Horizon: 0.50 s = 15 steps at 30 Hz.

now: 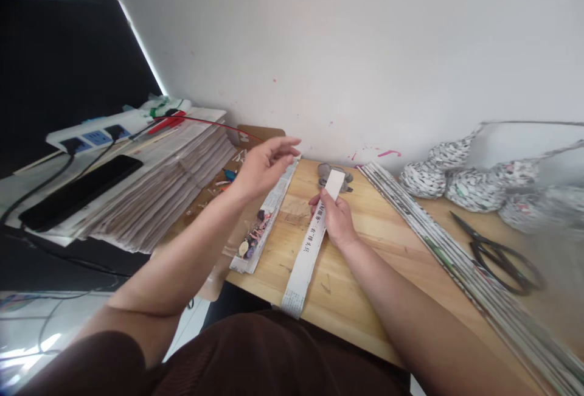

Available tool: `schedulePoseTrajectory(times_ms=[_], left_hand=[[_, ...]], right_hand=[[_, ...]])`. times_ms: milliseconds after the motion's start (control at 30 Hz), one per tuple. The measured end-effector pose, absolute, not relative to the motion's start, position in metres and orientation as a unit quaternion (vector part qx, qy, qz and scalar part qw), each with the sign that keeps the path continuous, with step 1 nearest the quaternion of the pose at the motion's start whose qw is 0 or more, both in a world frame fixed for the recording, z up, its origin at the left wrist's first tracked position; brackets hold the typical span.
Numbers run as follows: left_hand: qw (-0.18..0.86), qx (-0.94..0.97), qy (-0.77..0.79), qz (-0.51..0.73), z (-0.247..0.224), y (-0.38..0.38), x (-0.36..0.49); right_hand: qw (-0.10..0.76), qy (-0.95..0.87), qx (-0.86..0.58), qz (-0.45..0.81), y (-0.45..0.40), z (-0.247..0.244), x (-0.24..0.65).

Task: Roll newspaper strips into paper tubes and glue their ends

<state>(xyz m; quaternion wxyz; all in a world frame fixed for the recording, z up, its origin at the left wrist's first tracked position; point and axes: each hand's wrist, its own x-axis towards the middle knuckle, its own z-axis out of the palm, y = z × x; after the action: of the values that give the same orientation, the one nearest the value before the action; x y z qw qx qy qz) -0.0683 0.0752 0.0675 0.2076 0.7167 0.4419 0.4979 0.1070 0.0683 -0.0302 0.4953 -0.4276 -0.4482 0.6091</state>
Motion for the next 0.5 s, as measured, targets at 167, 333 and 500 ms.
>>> schedulePoseTrajectory(times_ms=[167,333,500], left_hand=[[0.133,0.741,0.511,0.414,0.039,0.049,-0.081],[-0.051,0.704,0.622,0.339,0.010,-0.001,-0.131],[-0.133,0.677,0.683,0.240,-0.018,-0.038,-0.170]], right_hand=[[0.494,-0.449,-0.430,0.607,0.068,-0.030,0.107],[0.495,-0.446,-0.415,0.619,0.068,-0.033,0.108],[0.503,-0.442,-0.395,0.629,0.069,-0.034,0.107]])
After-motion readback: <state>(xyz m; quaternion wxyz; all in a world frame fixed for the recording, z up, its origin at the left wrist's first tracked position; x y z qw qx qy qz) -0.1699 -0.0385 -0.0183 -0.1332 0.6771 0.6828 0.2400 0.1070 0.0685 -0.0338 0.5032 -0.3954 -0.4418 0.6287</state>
